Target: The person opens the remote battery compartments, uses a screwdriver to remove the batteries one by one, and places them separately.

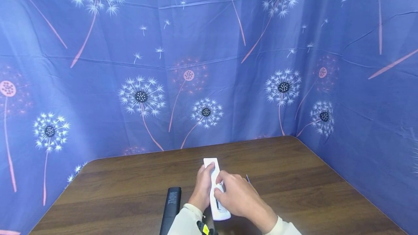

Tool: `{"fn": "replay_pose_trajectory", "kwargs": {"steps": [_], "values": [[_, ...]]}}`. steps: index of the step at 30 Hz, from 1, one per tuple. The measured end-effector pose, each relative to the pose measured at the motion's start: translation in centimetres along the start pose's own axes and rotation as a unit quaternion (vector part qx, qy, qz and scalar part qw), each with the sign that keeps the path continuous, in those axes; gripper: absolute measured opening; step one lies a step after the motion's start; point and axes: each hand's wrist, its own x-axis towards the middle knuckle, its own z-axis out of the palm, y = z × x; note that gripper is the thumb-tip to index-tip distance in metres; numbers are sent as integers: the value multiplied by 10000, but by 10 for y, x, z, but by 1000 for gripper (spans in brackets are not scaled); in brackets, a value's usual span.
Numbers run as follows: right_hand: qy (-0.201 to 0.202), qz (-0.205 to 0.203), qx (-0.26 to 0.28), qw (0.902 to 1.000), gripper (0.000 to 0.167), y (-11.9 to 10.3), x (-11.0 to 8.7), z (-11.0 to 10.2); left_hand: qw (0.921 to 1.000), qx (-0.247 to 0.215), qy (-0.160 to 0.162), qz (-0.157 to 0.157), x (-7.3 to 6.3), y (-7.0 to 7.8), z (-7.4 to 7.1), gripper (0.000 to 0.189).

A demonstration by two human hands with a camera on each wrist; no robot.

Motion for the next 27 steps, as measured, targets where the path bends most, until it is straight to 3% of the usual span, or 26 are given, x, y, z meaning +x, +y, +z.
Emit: {"fn": "replay_pose_trajectory", "kwargs": {"steps": [8, 17, 27], "values": [[-109, -130, 167, 9997, 12, 4, -1, 1, 9998, -30, -209, -60, -2, 0, -4, 41], [-141, -55, -101, 9998, 11, 7, -3, 1, 9997, 47, -250, -8, -2, -3, -4, 41], [-424, -436, 231, 9979, 14, 18, -4, 2, 9995, -134, -289, -81, -3, 1, -2, 35]]}}
